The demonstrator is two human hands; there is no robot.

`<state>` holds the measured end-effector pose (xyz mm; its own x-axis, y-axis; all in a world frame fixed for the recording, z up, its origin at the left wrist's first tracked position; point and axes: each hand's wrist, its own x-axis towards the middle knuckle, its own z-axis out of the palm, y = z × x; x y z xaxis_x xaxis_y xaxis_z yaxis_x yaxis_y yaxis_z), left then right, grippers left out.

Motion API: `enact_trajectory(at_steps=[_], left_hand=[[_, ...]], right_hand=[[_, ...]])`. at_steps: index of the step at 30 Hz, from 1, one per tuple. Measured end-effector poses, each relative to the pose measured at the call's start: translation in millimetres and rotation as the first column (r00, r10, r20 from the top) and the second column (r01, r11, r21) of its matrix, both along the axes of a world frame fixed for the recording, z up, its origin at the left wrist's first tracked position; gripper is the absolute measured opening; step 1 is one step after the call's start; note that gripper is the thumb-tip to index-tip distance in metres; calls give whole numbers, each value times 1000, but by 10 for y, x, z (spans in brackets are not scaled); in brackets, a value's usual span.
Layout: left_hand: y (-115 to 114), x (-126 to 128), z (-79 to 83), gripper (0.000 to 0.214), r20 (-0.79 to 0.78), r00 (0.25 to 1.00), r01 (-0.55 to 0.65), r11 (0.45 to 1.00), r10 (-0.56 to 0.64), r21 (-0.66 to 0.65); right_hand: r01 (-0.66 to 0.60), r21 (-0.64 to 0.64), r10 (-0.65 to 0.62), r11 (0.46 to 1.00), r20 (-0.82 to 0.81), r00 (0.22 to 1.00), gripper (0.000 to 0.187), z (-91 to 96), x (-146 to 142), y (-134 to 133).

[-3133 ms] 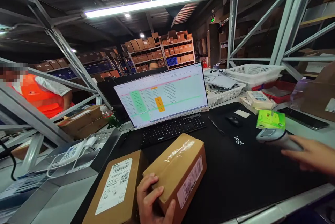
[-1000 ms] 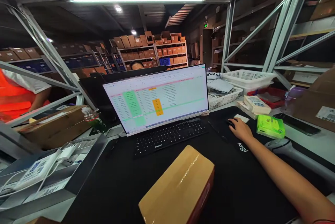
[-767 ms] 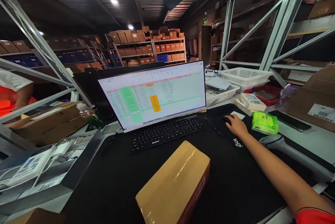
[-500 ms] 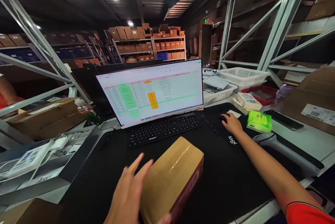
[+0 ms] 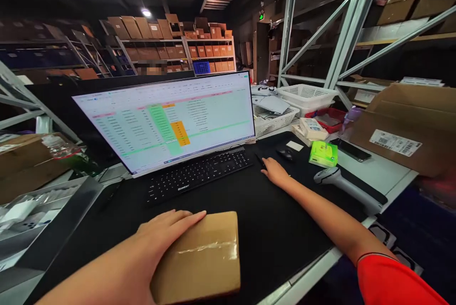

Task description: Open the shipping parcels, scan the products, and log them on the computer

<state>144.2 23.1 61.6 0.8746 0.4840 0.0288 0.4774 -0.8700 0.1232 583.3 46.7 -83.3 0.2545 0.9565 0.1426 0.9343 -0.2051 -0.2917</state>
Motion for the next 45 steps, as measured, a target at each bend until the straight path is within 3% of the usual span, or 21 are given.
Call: enact_trajectory(at_steps=[3, 5, 8, 11, 14, 17, 22, 26, 30, 35, 38, 42, 45], left_hand=[[-18, -96, 26, 109, -5, 1000, 8, 999, -7, 44], [-128, -118, -55, 105, 67, 998, -15, 988, 5, 153], [-380, -179, -315, 89, 214, 977, -81, 927, 1, 366], [-636, -273, -653, 68, 350, 937, -197, 847, 14, 494], [-793, -293, -943, 66, 488, 872, -320, 775, 18, 544], [-827, -216, -1083, 60, 562, 826, -399, 743, 36, 538], [-807, -90, -1057, 47, 641, 768, -450, 721, 10, 528], [-863, -51, -1057, 46, 694, 718, -520, 701, 49, 488], [-906, -39, -1110, 44, 770, 636, -610, 643, 48, 464], [-908, -39, -1142, 46, 765, 641, -626, 620, 64, 473], [-897, -58, -1165, 45, 767, 637, -635, 618, 80, 463], [-864, -108, -1170, 50, 743, 668, -603, 618, 46, 504], [-826, -141, -1066, 50, 712, 700, -574, 629, 44, 525]], right_hand=[[31, -32, -32, 999, -27, 999, 54, 0, -3, 14], [49, -64, -52, 997, -39, 998, 49, 27, 32, -4], [79, -108, -84, 991, -41, 996, 45, 142, 116, -101], [89, -79, -92, 993, -44, 995, 48, 373, 154, -272], [-26, 67, 37, 997, -179, 983, 48, 686, -4, -449], [-275, 171, 315, 946, -289, 904, 49, 1025, -418, -565], [-680, 82, 671, 729, -282, 686, 41, 1563, -1357, -608], [-816, -95, 784, 570, -231, 576, 33, 1868, -1962, -536], [-791, -227, 804, 569, -52, 593, 30, 2010, -2372, -440], [-757, -296, 807, 583, 105, 580, 26, 2072, -2628, -406], [-736, -318, 800, 597, 173, 574, 21, 2152, -2620, -489], [-727, -301, 783, 617, 148, 604, 16, 2348, -2456, -713], [-676, -414, 781, 610, 172, 600, 24, 2463, -2315, -893]])
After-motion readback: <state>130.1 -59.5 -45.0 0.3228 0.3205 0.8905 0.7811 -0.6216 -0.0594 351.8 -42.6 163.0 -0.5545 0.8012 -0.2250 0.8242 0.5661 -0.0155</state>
